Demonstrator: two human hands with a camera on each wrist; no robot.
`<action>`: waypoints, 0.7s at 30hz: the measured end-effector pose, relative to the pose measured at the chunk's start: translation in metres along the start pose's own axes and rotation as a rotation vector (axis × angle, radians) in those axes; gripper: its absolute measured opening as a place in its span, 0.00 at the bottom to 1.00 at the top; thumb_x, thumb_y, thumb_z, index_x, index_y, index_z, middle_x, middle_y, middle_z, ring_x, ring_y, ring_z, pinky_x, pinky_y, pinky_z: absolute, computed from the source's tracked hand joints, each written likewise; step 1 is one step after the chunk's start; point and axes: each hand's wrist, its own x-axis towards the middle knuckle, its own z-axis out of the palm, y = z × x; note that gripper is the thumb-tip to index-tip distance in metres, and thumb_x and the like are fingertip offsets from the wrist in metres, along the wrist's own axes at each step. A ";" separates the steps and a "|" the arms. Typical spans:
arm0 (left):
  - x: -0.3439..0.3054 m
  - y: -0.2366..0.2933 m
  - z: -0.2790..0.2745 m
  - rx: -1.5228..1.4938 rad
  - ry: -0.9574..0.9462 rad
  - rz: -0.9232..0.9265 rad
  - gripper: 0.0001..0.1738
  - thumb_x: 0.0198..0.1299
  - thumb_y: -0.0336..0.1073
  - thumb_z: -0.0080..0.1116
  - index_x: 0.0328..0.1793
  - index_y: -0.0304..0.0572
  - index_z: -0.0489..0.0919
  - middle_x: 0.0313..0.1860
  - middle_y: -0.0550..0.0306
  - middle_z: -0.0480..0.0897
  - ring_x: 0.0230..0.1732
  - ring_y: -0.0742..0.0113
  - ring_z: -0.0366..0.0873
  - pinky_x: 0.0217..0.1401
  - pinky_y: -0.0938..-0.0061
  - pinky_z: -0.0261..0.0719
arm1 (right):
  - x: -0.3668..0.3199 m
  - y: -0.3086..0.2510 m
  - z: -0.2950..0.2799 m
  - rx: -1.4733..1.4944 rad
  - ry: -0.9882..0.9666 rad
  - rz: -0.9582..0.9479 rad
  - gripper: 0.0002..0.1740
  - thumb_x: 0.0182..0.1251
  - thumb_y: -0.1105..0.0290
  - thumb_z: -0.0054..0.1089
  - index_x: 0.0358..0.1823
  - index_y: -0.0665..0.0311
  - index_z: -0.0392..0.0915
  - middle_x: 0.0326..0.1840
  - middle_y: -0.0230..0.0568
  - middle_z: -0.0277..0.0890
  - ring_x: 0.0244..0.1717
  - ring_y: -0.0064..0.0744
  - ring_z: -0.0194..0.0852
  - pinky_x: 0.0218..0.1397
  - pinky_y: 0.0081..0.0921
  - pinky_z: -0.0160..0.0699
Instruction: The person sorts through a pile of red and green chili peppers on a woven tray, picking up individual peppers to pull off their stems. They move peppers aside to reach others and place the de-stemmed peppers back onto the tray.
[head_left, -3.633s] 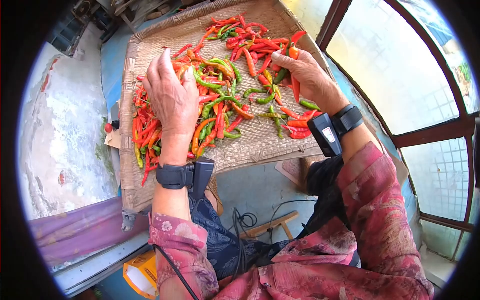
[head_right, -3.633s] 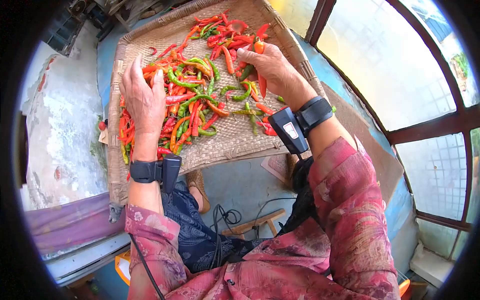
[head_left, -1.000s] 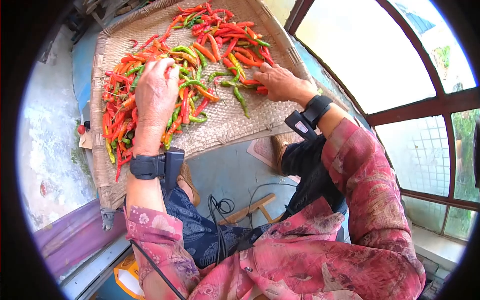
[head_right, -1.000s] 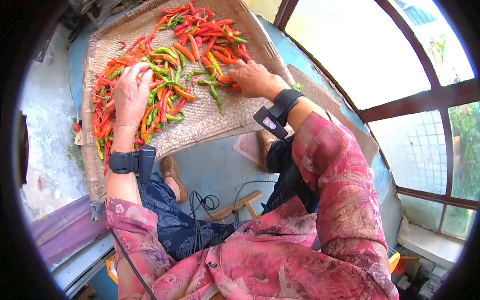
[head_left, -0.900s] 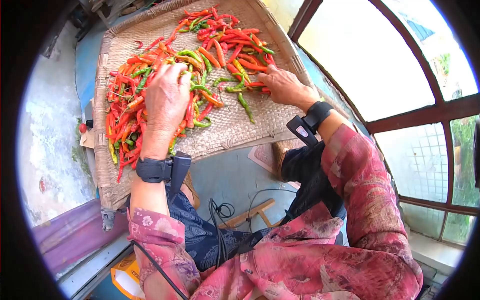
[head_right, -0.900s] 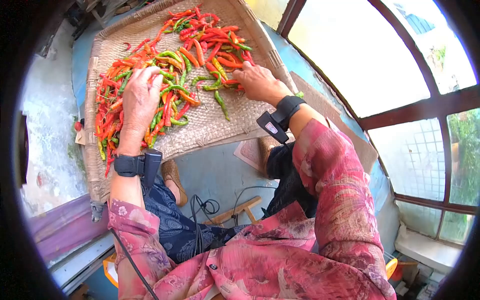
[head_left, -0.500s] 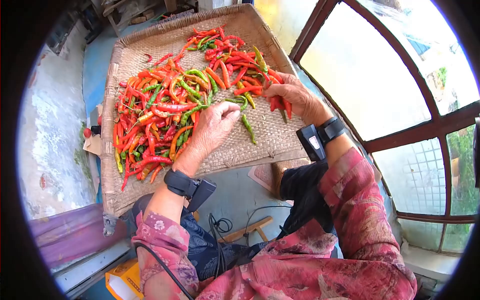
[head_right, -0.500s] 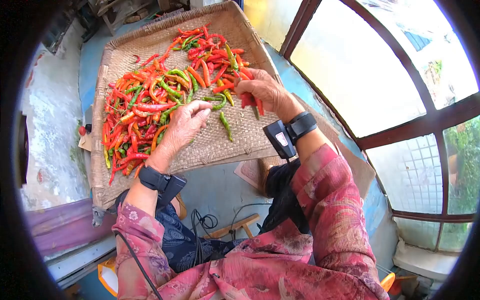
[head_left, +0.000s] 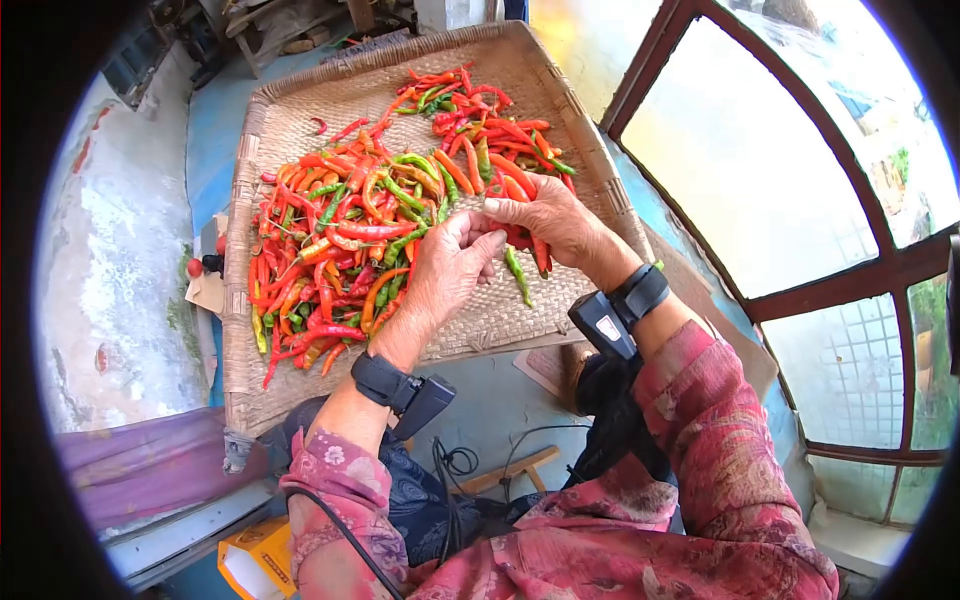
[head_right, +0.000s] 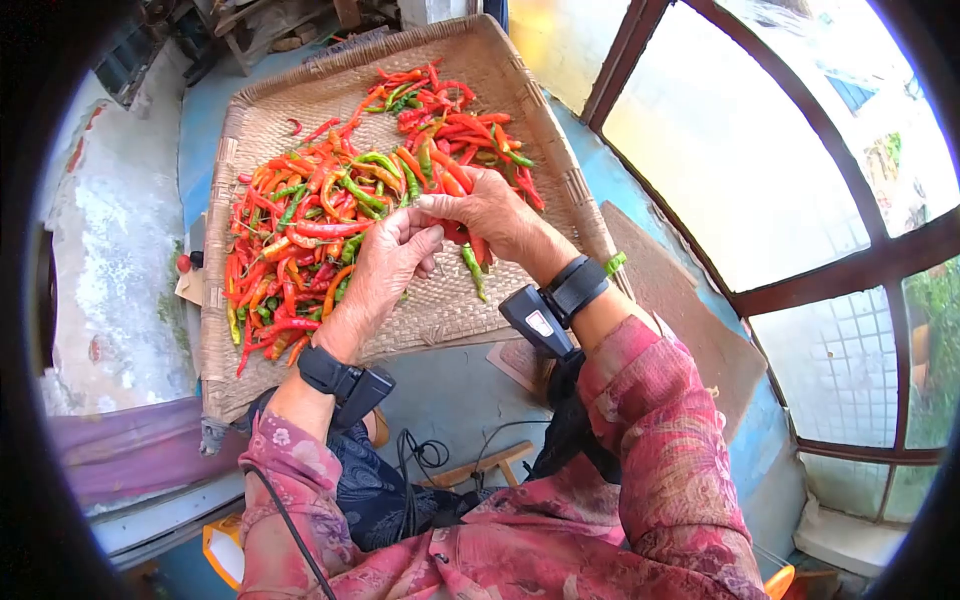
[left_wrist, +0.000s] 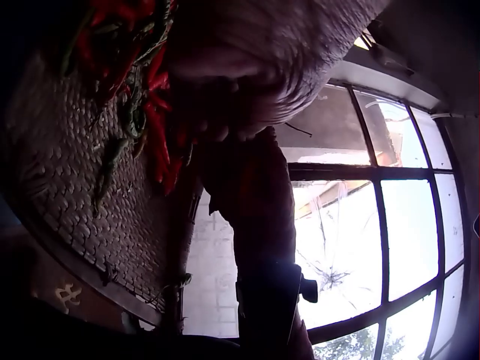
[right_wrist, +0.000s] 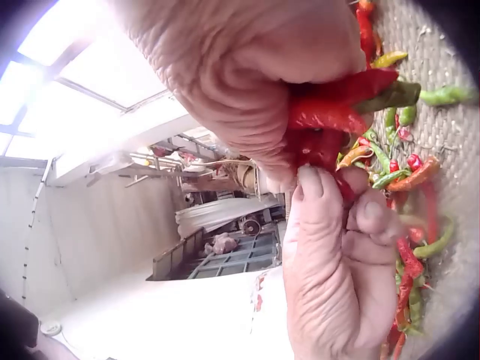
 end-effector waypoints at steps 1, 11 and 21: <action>0.000 0.001 -0.001 -0.013 0.014 0.006 0.10 0.59 0.36 0.56 0.41 0.36 0.74 0.23 0.65 0.75 0.20 0.80 0.69 0.23 0.83 0.70 | 0.003 0.002 -0.001 0.064 0.004 -0.034 0.11 0.58 0.69 0.62 0.40 0.64 0.73 0.28 0.29 0.73 0.25 0.16 0.69 0.27 0.16 0.72; 0.003 -0.006 -0.017 0.647 0.241 0.354 0.05 0.53 0.31 0.57 0.33 0.37 0.74 0.23 0.53 0.78 0.23 0.60 0.77 0.26 0.68 0.73 | 0.008 -0.012 -0.029 0.328 0.432 -0.180 0.07 0.59 0.70 0.60 0.35 0.64 0.72 0.25 0.29 0.68 0.24 0.18 0.64 0.28 0.16 0.68; -0.005 0.032 -0.039 0.742 0.451 0.415 0.16 0.58 0.42 0.56 0.44 0.37 0.74 0.28 0.53 0.76 0.29 0.60 0.75 0.36 0.66 0.74 | 0.006 -0.007 -0.005 0.180 0.302 -0.189 0.10 0.61 0.65 0.60 0.37 0.63 0.74 0.23 0.27 0.69 0.21 0.14 0.65 0.22 0.14 0.68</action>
